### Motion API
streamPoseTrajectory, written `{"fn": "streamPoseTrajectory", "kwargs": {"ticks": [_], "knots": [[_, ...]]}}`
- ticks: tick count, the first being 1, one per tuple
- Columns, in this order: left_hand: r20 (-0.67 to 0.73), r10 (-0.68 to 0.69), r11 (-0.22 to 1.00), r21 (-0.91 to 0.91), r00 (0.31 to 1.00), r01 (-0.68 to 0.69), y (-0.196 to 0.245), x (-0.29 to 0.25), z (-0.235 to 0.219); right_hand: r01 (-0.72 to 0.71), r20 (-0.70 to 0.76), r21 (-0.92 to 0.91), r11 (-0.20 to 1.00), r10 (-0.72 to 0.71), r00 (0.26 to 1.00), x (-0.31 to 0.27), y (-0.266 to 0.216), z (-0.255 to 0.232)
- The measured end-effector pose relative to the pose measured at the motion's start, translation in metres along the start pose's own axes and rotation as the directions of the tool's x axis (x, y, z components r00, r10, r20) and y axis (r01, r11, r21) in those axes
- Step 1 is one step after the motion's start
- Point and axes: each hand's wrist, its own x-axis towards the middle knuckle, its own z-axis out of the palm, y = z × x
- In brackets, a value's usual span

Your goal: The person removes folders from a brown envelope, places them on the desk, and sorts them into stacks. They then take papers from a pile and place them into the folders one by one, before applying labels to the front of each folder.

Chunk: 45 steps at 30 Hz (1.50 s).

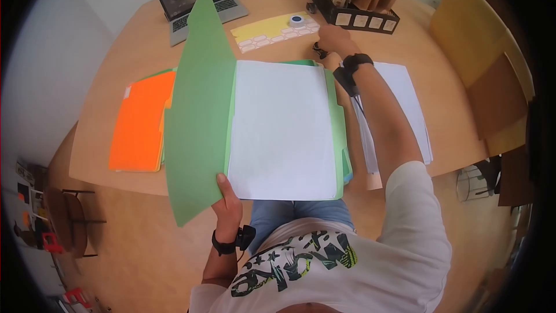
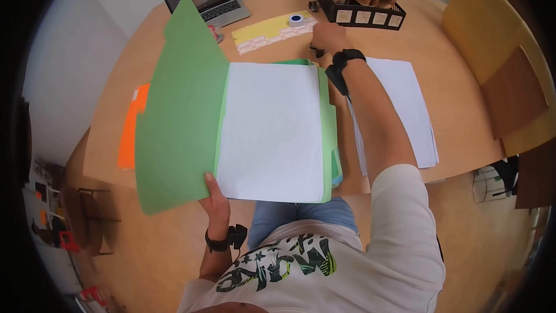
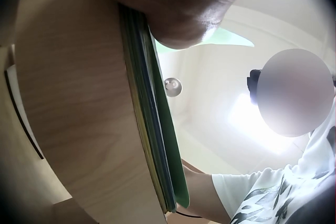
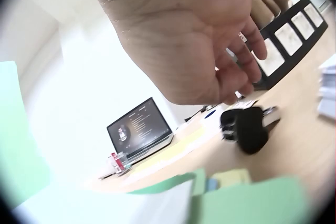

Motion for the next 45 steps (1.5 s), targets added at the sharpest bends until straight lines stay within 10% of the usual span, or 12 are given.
{"fn": "streamPoseTrajectory", "kwargs": {"ticks": [5,17,25,32,33,35,37,42,45], "knots": [[0.023,-0.022,0.999,-0.034,0.999,0.023,0.012,0.002,0.003,0.357,-0.107,0.103,0.928,-0.346,0.932,0.018,-0.05,0.038],[0.028,0.009,1.0,0.023,1.0,-0.01,0.002,-0.002,-0.002,0.356,0.179,-0.193,0.914,-0.324,0.929,0.043,-0.077,0.041],[0.104,-0.007,1.0,-0.003,0.995,0.007,0.015,0.002,-0.002,0.361,0.081,-0.039,0.932,-0.358,0.93,0.035,-0.077,0.039],[0.201,0.309,0.914,0.209,0.93,-0.349,0.025,0.02,0.0,0.282,0.256,0.075,0.956,-0.292,0.922,0.036,-0.072,0.025],[0.234,0.332,0.892,0.238,0.914,-0.385,0.024,0.02,-0.001,0.157,0.175,0.505,0.849,-0.278,0.944,0.026,-0.065,0.024],[0.298,0.369,0.844,0.288,0.88,-0.452,0.023,0.02,-0.004,-0.061,0.081,0.989,0.133,-0.156,0.984,-0.027,-0.052,-0.003],[0.346,0.382,0.801,0.338,0.857,-0.494,0.022,0.018,-0.004,0.321,-0.114,0.715,0.62,-0.35,0.93,0.02,-0.01,0.019],[0.398,0.4,0.721,0.42,0.825,-0.552,0.026,0.014,-0.004,0.243,-0.126,0.812,0.53,-0.247,0.961,0.036,0.005,0.005],[0.421,0.405,0.695,0.435,0.812,-0.572,0.027,0.015,-0.004,0.621,-0.356,0.612,0.49,-0.531,0.769,-0.004,-0.04,0.003]]}}
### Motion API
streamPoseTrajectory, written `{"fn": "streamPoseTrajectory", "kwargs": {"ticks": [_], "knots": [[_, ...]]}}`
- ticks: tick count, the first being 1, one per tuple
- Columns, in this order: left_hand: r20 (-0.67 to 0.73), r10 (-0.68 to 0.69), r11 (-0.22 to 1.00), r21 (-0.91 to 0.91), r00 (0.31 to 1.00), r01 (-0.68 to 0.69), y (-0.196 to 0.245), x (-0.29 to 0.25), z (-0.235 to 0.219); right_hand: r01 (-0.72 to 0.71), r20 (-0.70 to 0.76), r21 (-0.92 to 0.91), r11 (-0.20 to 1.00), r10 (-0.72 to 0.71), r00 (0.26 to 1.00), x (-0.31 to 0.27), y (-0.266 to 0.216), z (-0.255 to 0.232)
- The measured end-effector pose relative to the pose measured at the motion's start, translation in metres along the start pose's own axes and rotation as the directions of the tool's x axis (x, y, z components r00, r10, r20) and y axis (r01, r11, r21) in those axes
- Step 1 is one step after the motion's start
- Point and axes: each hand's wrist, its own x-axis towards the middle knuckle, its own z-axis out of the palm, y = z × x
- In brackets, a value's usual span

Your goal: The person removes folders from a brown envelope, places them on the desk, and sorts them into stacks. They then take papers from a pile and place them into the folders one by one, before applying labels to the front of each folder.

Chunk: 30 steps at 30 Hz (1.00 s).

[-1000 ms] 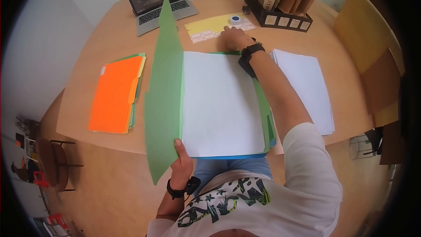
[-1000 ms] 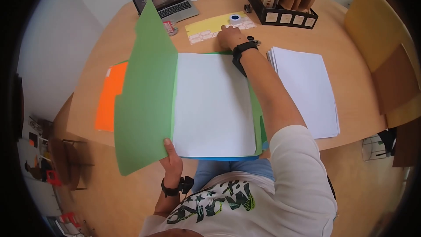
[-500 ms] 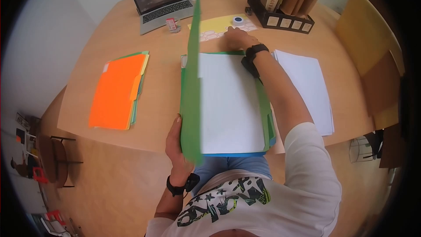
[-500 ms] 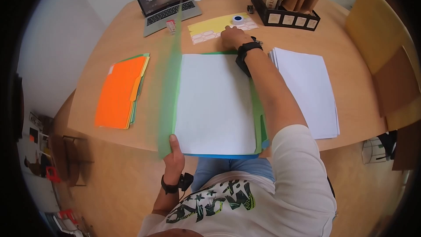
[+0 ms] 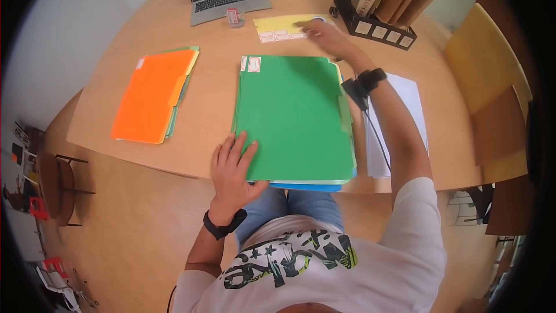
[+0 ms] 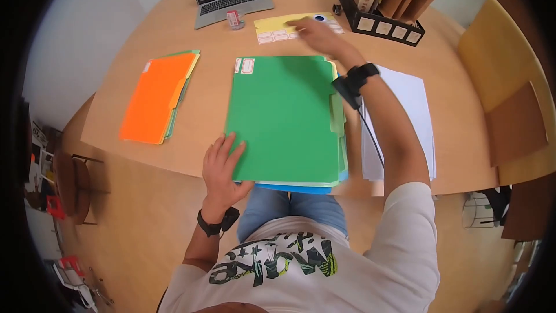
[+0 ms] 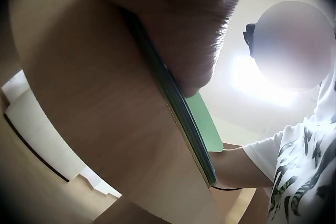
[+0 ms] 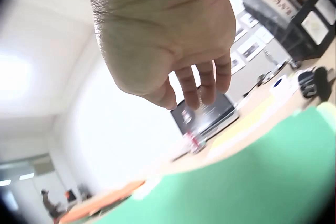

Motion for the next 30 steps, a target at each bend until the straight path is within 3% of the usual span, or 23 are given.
{"fn": "streamPoseTrajectory", "kwargs": {"ticks": [2,4,7,10,13,16,22,25,28,30], "knots": [[-0.002,0.008,1.0,0.007,1.0,-0.008,0.0,0.0,0.001,0.236,0.246,-0.262,0.936,-0.172,0.954,-0.008,-0.059,0.028],[-0.009,0.012,1.0,-0.003,1.0,-0.012,0.0,0.0,0.002,0.413,0.436,-0.454,0.79,-0.207,0.876,-0.015,-0.074,0.061],[-0.004,0.019,1.0,0.006,1.0,-0.019,0.0,0.0,0.001,0.437,0.461,-0.488,0.756,-0.202,0.864,-0.014,-0.077,0.082],[-0.002,0.008,1.0,0.004,1.0,-0.008,0.001,-0.001,0.001,0.304,0.451,-0.576,0.759,-0.014,0.892,-0.009,-0.089,0.081],[-0.006,0.011,1.0,-0.005,1.0,-0.011,0.001,-0.001,0.001,0.292,0.416,-0.616,0.732,-0.013,0.909,-0.011,-0.084,0.089],[-0.012,0.013,1.0,-0.01,1.0,-0.013,0.001,0.0,0.002,0.426,0.416,-0.537,0.728,-0.211,0.885,-0.016,-0.079,0.092],[-0.023,-0.001,1.0,-0.027,1.0,0.001,0.0,-0.003,0.004,0.187,0.314,-0.61,0.77,0.018,0.949,-0.01,-0.075,0.088],[-0.018,-0.01,0.999,-0.052,1.0,0.009,0.001,-0.003,0.001,0.03,0.292,-0.579,0.815,0.172,0.941,-0.014,-0.071,0.065],[-0.008,-0.03,0.996,-0.084,1.0,0.029,-0.004,-0.007,-0.001,-0.067,0.22,-0.448,0.892,0.182,0.958,-0.049,-0.09,0.016],[-0.004,-0.03,0.997,-0.077,1.0,0.03,-0.004,-0.012,-0.005,-0.188,0.175,-0.222,0.957,0.229,0.957,-0.084,-0.123,-0.017]]}}
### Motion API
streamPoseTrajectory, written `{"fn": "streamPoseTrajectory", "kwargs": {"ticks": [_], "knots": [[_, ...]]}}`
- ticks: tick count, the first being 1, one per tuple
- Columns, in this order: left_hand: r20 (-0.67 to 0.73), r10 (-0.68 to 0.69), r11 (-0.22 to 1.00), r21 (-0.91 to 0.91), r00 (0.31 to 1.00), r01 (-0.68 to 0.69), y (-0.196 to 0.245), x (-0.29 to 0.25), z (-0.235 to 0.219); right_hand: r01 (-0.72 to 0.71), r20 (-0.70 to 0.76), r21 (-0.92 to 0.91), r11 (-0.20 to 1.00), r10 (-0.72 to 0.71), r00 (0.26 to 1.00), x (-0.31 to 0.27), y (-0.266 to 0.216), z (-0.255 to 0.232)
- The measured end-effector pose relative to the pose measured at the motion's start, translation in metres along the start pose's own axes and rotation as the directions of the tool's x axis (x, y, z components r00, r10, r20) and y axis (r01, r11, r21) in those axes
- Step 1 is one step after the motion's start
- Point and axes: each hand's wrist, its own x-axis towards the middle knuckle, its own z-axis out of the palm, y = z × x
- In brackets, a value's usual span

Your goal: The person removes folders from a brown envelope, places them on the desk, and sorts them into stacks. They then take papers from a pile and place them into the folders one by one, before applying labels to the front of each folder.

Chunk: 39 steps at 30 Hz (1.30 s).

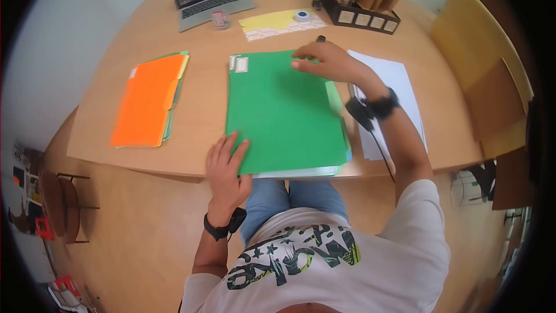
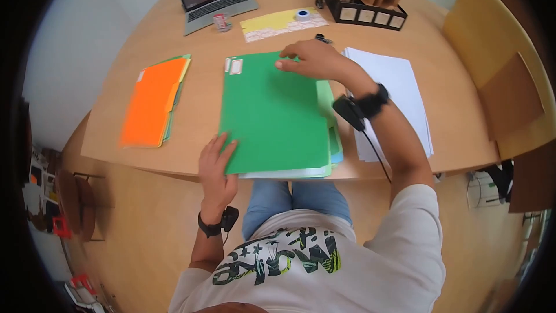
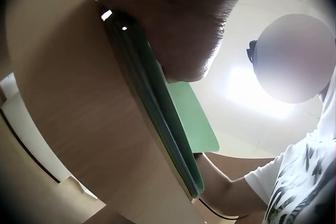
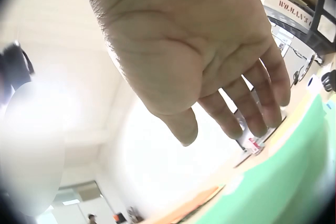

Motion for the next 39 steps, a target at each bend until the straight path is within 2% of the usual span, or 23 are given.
{"fn": "streamPoseTrajectory", "kwargs": {"ticks": [3,6,8,10,11,14,15,17,18,20,22,24,25,27,30,31,33,34,35,36,37,38,39], "knots": [[0.007,0.012,0.999,0.031,1.0,-0.012,0.011,-0.011,-0.019,-0.118,0.12,0.335,0.935,0.082,0.989,-0.087,-0.019,-0.023],[0.023,0.011,1.0,-0.021,1.0,-0.011,0.018,-0.027,-0.028,-0.24,0.352,0.502,0.831,0.057,0.934,-0.171,-0.027,-0.013],[0.058,-0.004,0.997,-0.072,0.998,0.008,0.023,-0.039,-0.033,-0.351,0.47,0.55,0.758,0.066,0.88,-0.211,-0.025,0.016],[0.072,-0.003,0.992,-0.122,0.997,0.011,0.029,-0.048,-0.037,-0.458,0.507,0.633,0.624,0.113,0.854,-0.237,-0.027,0.054],[0.08,-0.001,0.989,-0.145,0.997,0.013,0.032,-0.053,-0.039,-0.449,0.454,0.712,0.54,0.134,0.881,-0.247,-0.027,0.074],[-0.154,-0.139,0.926,-0.369,0.978,0.073,0.047,-0.071,-0.031,-0.358,0.304,0.884,0.3,0.215,0.928,-0.264,-0.032,0.125],[-0.189,-0.237,0.855,-0.506,0.953,0.112,0.05,-0.08,-0.026,-0.307,0.25,0.92,0.242,0.239,0.938,-0.266,-0.036,0.139],[-0.221,-0.425,0.657,-0.743,0.878,0.131,0.048,-0.102,-0.012,-0.186,0.186,0.982,-0.012,0.151,0.971,-0.26,-0.042,0.147],[-0.056,-0.56,0.515,-0.806,0.827,0.294,0.043,-0.117,-0.007,-0.205,0.206,0.978,-0.024,0.147,0.967,-0.258,-0.042,0.145],[0.292,-0.721,0.158,-0.814,0.628,0.559,0.031,-0.143,0.0,-0.239,0.244,0.97,-0.046,0.138,0.96,-0.254,-0.041,0.141],[0.33,-0.478,0.165,-0.876,0.814,0.453,0.036,-0.15,0.009,-0.286,0.283,0.958,0.0,0.136,0.949,-0.251,-0.04,0.137],[0.381,-0.326,0.178,-0.874,0.865,0.453,0.045,-0.146,0.012,-0.317,0.309,0.947,0.05,0.124,0.943,-0.246,-0.04,0.134],[0.435,-0.314,0.198,-0.839,0.844,0.507,0.054,-0.132,0.002,-0.324,0.315,0.943,0.074,0.116,0.942,-0.245,-0.042,0.134],[0.445,-0.328,0.248,-0.811,0.833,0.53,0.064,-0.115,-0.004,-0.311,0.3,0.944,0.11,0.103,0.948,-0.242,-0.05,0.132],[0.306,-0.379,0.37,-0.815,0.873,0.446,0.068,-0.098,-0.009,0.02,0.011,0.86,0.51,-0.058,0.998,-0.231,-0.047,0.139],[0.263,-0.38,0.421,-0.805,0.887,0.419,0.067,-0.093,-0.016,0.037,-0.005,0.842,0.539,-0.06,0.998,-0.225,-0.051,0.134],[0.142,-0.378,0.567,-0.745,0.915,0.35,0.055,-0.087,-0.025,-0.006,-0.003,0.898,0.441,0.021,1.0,-0.223,-0.046,0.141],[0.063,-0.367,0.655,-0.691,0.928,0.306,0.041,-0.088,-0.028,-0.031,0.003,0.921,0.388,0.072,0.997,-0.224,-0.044,0.143],[-0.091,-0.291,0.888,-0.395,0.952,0.234,0.009,-0.098,-0.025,-0.001,-0.077,0.875,0.483,0.141,0.987,-0.218,-0.051,0.138],[-0.201,-0.157,0.988,-0.036,0.967,0.153,-0.021,-0.103,-0.025,0.059,-0.153,0.854,0.517,0.142,0.978,-0.216,-0.049,0.138],[-0.279,-0.425,0.82,-0.522,0.861,0.236,-0.035,-0.087,-0.033,0.118,-0.233,0.826,0.551,0.143,0.962,-0.215,-0.046,0.138],[-0.254,-0.583,0.609,-0.765,0.772,0.208,-0.041,-0.06,-0.048,0.174,-0.313,0.792,0.585,0.144,0.939,-0.214,-0.045,0.136],[-0.22,-0.722,0.359,-0.93,0.657,0.084,-0.047,-0.033,-0.063,0.219,-0.398,0.744,0.631,0.156,0.904,-0.208,-0.049,0.131]]}}
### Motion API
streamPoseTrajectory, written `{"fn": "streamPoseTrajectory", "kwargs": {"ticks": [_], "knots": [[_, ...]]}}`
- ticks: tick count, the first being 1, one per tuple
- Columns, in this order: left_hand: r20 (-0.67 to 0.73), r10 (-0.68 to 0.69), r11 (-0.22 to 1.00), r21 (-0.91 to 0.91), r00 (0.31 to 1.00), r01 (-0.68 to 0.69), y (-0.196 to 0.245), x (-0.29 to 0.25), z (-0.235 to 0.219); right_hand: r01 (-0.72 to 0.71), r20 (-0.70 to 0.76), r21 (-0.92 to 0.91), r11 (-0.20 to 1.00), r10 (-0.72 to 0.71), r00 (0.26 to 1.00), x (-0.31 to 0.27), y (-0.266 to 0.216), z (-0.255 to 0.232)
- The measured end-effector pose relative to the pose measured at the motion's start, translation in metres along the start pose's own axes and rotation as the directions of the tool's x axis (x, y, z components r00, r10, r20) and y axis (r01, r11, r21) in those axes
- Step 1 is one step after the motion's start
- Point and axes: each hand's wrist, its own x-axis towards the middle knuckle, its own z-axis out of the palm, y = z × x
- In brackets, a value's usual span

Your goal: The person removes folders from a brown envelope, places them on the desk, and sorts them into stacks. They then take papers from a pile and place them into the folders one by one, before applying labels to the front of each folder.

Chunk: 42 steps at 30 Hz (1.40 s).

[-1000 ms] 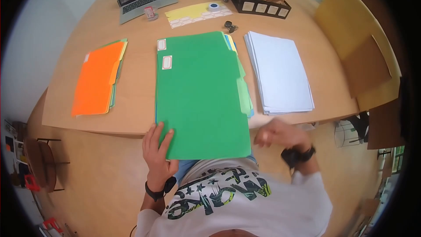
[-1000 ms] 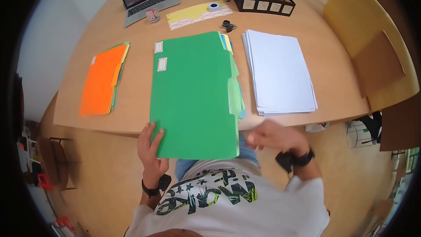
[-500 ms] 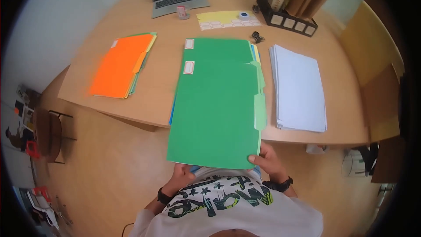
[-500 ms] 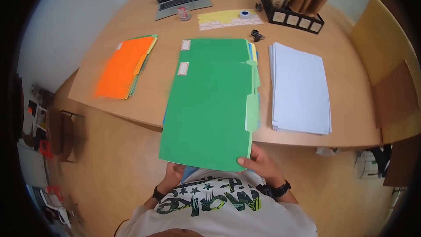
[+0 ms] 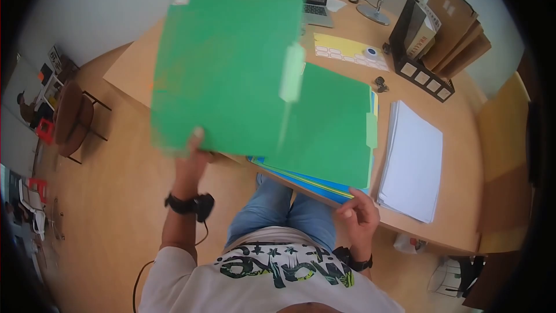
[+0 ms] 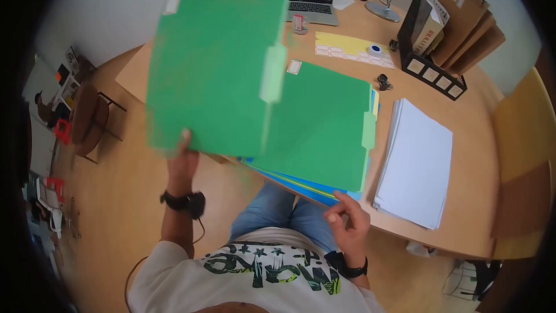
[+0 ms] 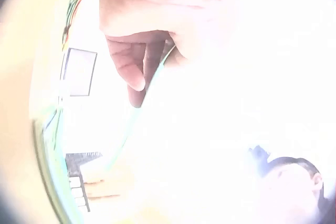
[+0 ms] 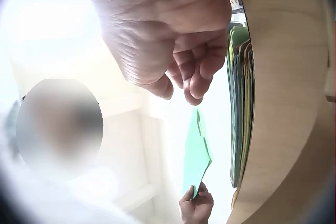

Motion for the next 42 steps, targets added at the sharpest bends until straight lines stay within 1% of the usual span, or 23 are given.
{"fn": "streamPoseTrajectory", "kwargs": {"ticks": [1,3,4,5,7,9,12,15,18,19,20,21,24,26,27,28,29,30,31,34,37,38,42], "knots": [[-0.078,-0.015,0.991,-0.134,0.997,0.005,0.017,0.025,0.015,0.028,-0.033,-0.048,0.998,-0.03,0.999,0.003,0.001,-0.001],[-0.076,-0.114,0.981,-0.169,0.991,0.099,0.019,0.079,-0.008,0.078,-0.094,-0.147,0.986,-0.093,0.991,0.007,0.006,-0.004],[-0.04,-0.144,0.982,-0.132,0.989,0.137,0.016,0.105,-0.024,0.061,-0.125,-0.21,0.976,-0.089,0.988,0.01,0.004,-0.004],[-0.006,-0.174,0.981,-0.092,0.985,0.173,0.01,0.13,-0.044,0.043,-0.16,-0.192,0.98,-0.074,0.984,0.01,0.007,-0.003],[0.012,-0.246,0.969,-0.002,0.969,0.246,0.004,0.16,-0.068,0.01,-0.223,-0.15,0.989,-0.043,0.974,0.01,0.017,-0.002],[-0.022,-0.325,0.941,0.094,0.945,0.325,0.001,0.176,-0.078,0.06,-0.228,-0.179,0.982,-0.101,0.968,0.01,0.02,-0.001],[-0.096,-0.396,0.829,0.389,0.913,0.401,0.01,0.178,-0.071,0.09,-0.198,-0.245,0.965,-0.141,0.97,0.011,0.019,-0.003],[-0.103,-0.348,0.716,0.612,0.932,0.335,0.006,0.181,-0.083,0.11,-0.167,-0.291,0.95,-0.164,0.972,0.011,0.019,-0.005],[-0.118,-0.219,0.489,0.846,0.969,0.213,0.004,0.181,-0.087,0.128,-0.162,-0.311,0.942,-0.185,0.969,0.012,0.019,-0.004],[-0.167,0.007,0.364,0.919,0.986,0.153,-0.004,0.182,-0.096,0.132,-0.165,-0.318,0.939,-0.192,0.967,0.012,0.018,-0.003],[-0.173,0.235,0.217,0.969,0.957,0.122,-0.017,0.183,-0.106,0.139,-0.164,-0.327,0.935,-0.201,0.966,0.012,0.018,-0.003],[-0.133,0.447,0.06,0.991,0.885,0.118,-0.029,0.185,-0.116,0.144,-0.166,-0.337,0.93,-0.209,0.964,0.012,0.018,-0.003],[-0.063,0.644,0.004,0.997,0.762,0.079,-0.01,0.14,-0.066,0.162,-0.166,-0.391,0.906,-0.243,0.956,0.01,0.018,-0.004],[0.038,0.458,0.078,0.993,0.888,-0.083,0.013,0.094,-0.013,0.168,-0.167,-0.405,0.899,-0.254,0.953,0.011,0.018,-0.003],[0.108,0.306,0.224,0.957,0.946,-0.182,0.009,0.069,0.008,0.163,-0.169,-0.399,0.902,-0.247,0.954,0.012,0.016,-0.002],[0.199,0.146,0.379,0.894,0.969,-0.241,0.003,0.043,0.028,0.151,-0.173,-0.397,0.905,-0.235,0.956,0.011,0.013,-0.003],[0.575,0.187,0.378,0.706,0.796,-0.599,-0.004,0.02,0.046,0.151,-0.173,-0.397,0.905,-0.235,0.956,0.012,0.012,-0.002],[0.739,0.14,0.35,0.586,0.659,-0.731,-0.003,0.001,0.072,0.151,-0.169,-0.401,0.904,-0.236,0.957,0.014,0.011,-0.001],[0.865,0.098,0.335,0.436,0.491,-0.835,0.0,-0.014,0.094,0.155,-0.162,-0.408,0.9,-0.238,0.957,0.014,0.009,-0.002],[0.891,-0.082,0.439,0.435,0.446,-0.786,-0.01,-0.038,0.126,0.134,-0.179,-0.383,0.914,-0.216,0.96,0.014,0.004,-0.002],[0.859,-0.16,0.366,0.508,0.486,-0.779,-0.019,-0.036,0.13,0.112,-0.214,-0.583,0.805,-0.285,0.935,0.01,-0.01,-0.013],[0.87,-0.15,0.398,0.489,0.471,-0.776,-0.02,-0.033,0.13,0.128,-0.237,-0.616,0.778,-0.337,0.911,0.007,-0.006,-0.024],[0.893,-0.139,0.495,0.438,0.428,-0.751,-0.023,-0.018,0.125,-0.111,-0.296,-0.767,0.632,-0.194,0.935,0.013,-0.025,-0.073]]}}
